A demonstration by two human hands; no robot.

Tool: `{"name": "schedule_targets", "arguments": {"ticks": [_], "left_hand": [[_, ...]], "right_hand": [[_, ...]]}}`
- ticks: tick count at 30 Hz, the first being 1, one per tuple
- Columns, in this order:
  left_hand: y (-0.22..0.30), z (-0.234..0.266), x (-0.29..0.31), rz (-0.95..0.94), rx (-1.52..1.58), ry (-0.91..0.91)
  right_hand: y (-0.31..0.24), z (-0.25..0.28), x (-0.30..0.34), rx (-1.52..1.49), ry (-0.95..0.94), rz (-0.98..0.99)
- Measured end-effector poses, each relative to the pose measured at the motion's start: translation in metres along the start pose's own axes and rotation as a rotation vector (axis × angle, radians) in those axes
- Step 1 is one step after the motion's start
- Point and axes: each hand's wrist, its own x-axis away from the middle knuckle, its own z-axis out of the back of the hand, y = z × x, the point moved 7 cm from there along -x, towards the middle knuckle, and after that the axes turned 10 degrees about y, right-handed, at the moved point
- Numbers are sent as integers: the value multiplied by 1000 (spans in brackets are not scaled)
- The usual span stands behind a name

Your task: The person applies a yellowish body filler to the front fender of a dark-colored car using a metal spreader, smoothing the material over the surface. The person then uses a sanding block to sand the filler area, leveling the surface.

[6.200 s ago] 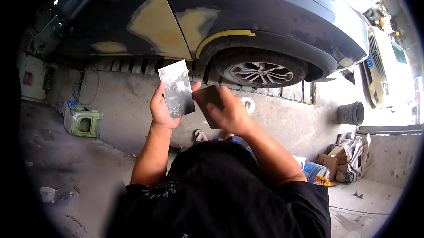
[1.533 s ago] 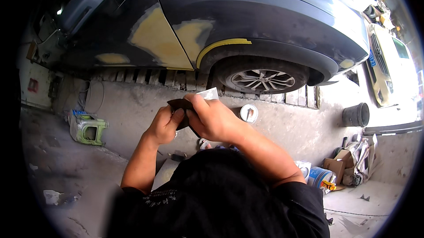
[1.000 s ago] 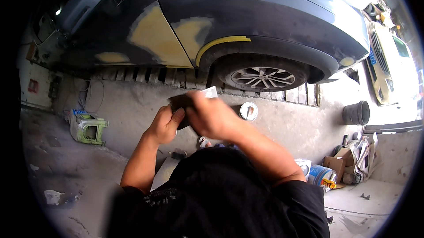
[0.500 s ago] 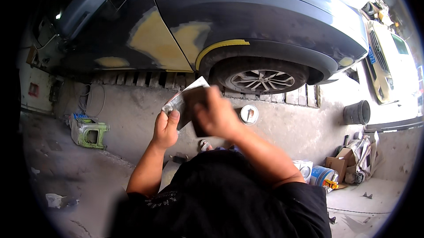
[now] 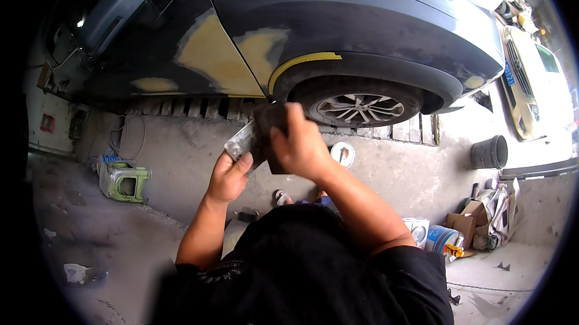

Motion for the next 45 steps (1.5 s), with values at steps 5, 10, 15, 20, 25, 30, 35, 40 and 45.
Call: {"name": "schedule_targets", "arguments": {"ticks": [5, 10, 15, 20, 25, 30, 35, 40, 45], "left_hand": [[-12, 1, 2, 245, 195, -25], [-25, 13, 4, 357, 107, 34], [-25, 17, 5, 299, 111, -52], [-10, 37, 3, 193, 282, 292], [0, 26, 0, 55, 237, 431], [-5, 20, -1, -49, 135, 344], [-3, 10, -2, -113, -67, 328], [6, 12, 1, -285, -322, 393], [15, 6, 2, -297, -379, 428]], "right_hand": [[-4, -12, 8, 85, -41, 54], [-14, -23, 20, 53, -164, 198], [13, 11, -19, 221, 82, 23], [28, 64, -27, -190, 288, -149], [35, 38, 7, 53, 96, -124], [29, 17, 9, 55, 34, -118], [20, 20, 3, 76, 5, -195], [22, -5, 32, 136, -105, -126], [21, 9, 10, 92, -16, -240]]}}
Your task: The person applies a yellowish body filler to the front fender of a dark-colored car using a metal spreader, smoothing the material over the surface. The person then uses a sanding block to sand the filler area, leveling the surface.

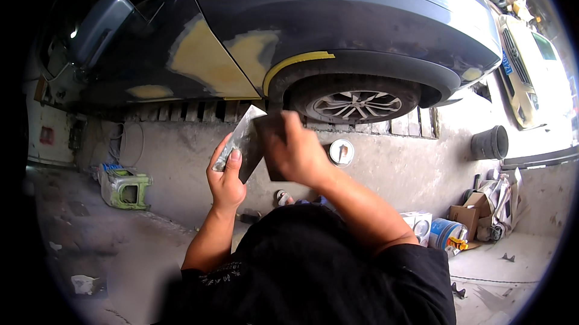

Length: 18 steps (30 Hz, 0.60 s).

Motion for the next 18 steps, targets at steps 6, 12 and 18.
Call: {"name": "schedule_targets", "arguments": {"ticks": [6, 12, 18], "left_hand": [[-5, 2, -4, 25, -22, 2], [2, 2, -4, -79, -61, 16], [2, -4, -5, -125, -41, 24]], "right_hand": [[-1, -1, -1, 16, 40, 60], [-7, -15, 11, 7, 10, 217], [-11, -19, 25, 21, 61, 362]]}}
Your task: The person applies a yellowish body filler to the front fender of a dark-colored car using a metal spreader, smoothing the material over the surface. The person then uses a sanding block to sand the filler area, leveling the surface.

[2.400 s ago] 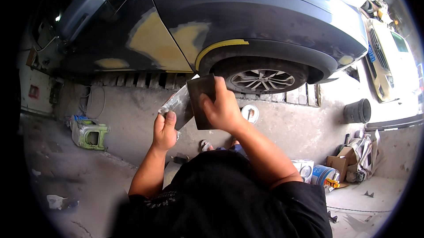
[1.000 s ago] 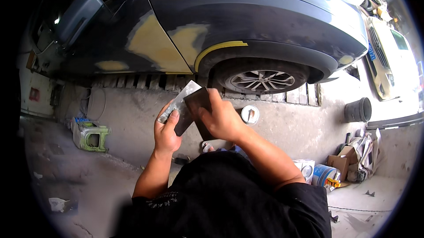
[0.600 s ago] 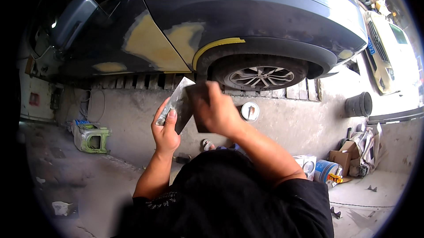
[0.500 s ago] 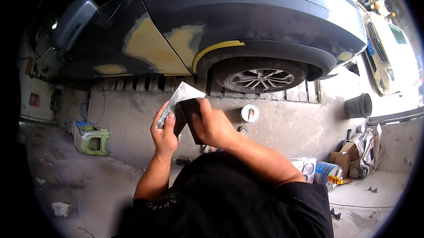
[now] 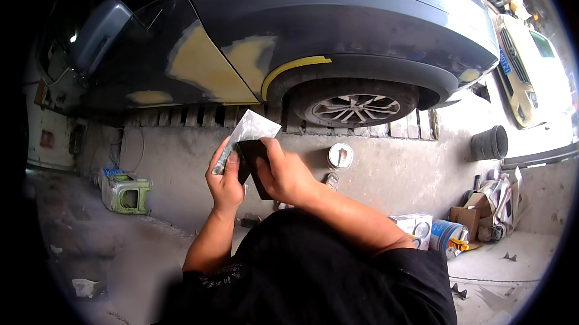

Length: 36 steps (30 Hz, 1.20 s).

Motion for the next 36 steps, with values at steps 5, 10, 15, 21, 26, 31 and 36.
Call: {"name": "schedule_targets", "arguments": {"ticks": [5, 10, 15, 21, 26, 31, 36], "left_hand": [[-4, -1, 1, 67, 6, -28], [-11, 3, 1, 20, 45, 7], [-3, -3, 0, 29, -13, -26], [-4, 0, -4, -12, -58, -33], [-11, -2, -7, 54, 52, -75], [-27, 10, -13, 403, 642, -37], [-35, 3, -9, 505, 707, 168]], "right_hand": [[17, 20, -25, -92, 23, -265], [17, 15, -20, -27, 61, -172], [4, 11, -15, 30, 86, -22], [15, 20, -41, -61, 62, -272], [28, 27, -42, 113, 183, -78], [50, 79, -68, -249, 339, -250], [39, 48, -28, -98, 325, -141]]}}
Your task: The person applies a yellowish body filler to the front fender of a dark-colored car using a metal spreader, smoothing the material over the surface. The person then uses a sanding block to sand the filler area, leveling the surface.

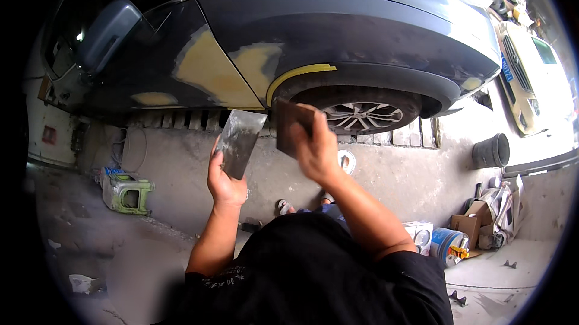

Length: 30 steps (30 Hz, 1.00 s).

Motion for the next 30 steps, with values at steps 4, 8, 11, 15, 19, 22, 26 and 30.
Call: {"name": "schedule_targets", "arguments": {"ticks": [4, 8, 11, 15, 19, 22, 26, 30], "left_hand": [[-13, 3, 6, 15, -99, 30], [-16, -1, 7, -77, -114, 1], [-4, -8, 7, -156, -155, -35], [5, -4, 3, -160, -197, -26], [1, -1, 1, -110, -267, 17], [-10, 4, 4, -106, -371, -14], [-17, 3, 6, -200, -553, -186], [-6, -10, 13, -172, -699, -355]], "right_hand": [[-12, -24, 24, -40, 90, 241], [-19, -37, 41, -87, -94, 282], [33, -44, 79, -23, -388, 214], [62, -10, 56, 137, -204, -151], [46, -10, 26, 67, -303, -133], [40, -34, 41, -104, -616, -371], [31, -40, 35, 95, -648, -268], [33, -24, 11, -20, -487, -337]]}}
